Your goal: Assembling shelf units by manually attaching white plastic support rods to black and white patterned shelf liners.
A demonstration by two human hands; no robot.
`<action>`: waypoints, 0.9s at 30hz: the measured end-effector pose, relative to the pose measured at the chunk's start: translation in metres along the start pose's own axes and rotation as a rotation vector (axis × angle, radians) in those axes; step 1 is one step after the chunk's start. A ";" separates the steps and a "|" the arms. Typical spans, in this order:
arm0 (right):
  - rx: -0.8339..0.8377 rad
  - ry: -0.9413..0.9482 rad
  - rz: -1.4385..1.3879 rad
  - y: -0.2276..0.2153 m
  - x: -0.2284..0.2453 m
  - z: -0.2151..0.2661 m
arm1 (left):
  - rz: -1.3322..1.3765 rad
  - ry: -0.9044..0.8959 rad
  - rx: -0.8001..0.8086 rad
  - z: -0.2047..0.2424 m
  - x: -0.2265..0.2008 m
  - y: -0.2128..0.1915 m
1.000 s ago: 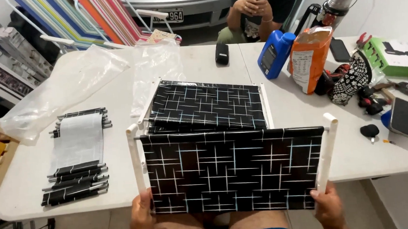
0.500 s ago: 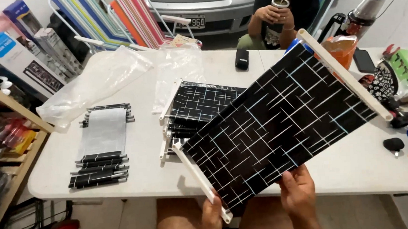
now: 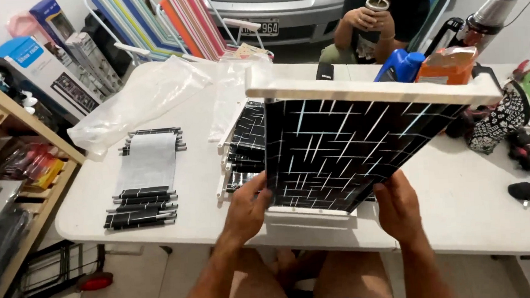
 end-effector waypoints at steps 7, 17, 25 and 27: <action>-0.092 0.186 0.000 0.005 -0.026 0.037 | -0.062 -0.111 0.034 -0.004 0.020 0.016; -0.063 0.155 0.045 0.012 -0.037 0.038 | -0.086 -0.072 0.016 0.000 0.015 0.017; -0.058 0.133 -0.040 0.014 -0.021 0.028 | -0.074 -0.039 -0.013 -0.002 0.009 0.015; -0.053 0.136 -0.035 0.015 -0.017 0.026 | -0.083 -0.035 -0.012 -0.002 0.018 0.018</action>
Point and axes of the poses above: each hand's wrist, its own z-axis away from the middle knuckle, its own y-axis out of the palm, x = y × z, the point moved 8 cm from there along -z, towards the middle knuckle, and after that the axes turned 2 degrees about x, right-handed, at the moved point
